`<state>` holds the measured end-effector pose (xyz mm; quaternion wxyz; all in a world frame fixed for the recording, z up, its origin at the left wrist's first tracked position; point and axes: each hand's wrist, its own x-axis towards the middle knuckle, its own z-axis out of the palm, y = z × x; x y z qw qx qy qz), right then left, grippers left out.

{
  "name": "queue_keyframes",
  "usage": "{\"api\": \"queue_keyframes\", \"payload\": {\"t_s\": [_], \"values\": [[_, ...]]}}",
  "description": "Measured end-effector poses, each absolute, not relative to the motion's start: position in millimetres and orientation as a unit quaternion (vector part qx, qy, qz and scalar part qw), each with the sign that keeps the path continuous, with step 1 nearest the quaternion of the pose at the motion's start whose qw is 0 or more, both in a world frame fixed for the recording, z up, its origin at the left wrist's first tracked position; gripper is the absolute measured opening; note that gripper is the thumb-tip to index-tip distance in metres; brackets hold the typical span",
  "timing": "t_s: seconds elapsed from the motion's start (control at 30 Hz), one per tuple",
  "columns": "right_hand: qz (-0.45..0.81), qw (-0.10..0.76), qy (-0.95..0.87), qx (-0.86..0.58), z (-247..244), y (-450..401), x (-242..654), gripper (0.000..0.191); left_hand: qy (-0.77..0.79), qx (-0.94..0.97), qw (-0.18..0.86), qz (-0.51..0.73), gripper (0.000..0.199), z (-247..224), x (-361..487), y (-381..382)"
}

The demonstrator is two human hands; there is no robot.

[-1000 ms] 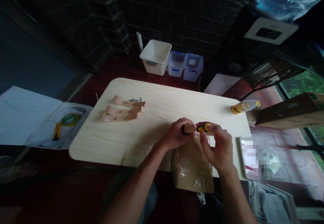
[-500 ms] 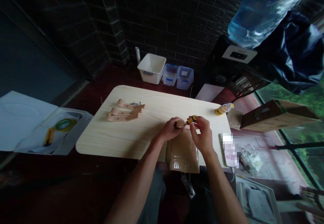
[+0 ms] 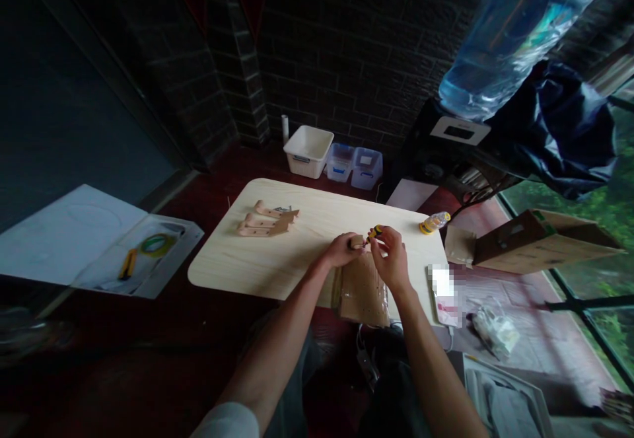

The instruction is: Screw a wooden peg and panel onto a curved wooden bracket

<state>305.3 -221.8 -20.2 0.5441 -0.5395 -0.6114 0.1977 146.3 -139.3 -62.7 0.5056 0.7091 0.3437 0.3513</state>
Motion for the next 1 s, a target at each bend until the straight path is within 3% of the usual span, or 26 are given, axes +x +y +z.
{"api": "queue_keyframes", "payload": {"t_s": [0.63, 1.0], "values": [[0.196, 0.549, -0.603, -0.544, -10, -230, 306, 0.039, 0.368, 0.704, 0.505, 0.337, 0.022, -48, 151, -148], [0.193, 0.518, -0.631, -0.544, -11, -222, 316, 0.033, 0.329, 0.709, 0.503, 0.370, 0.030, -71, 148, -139]]}}
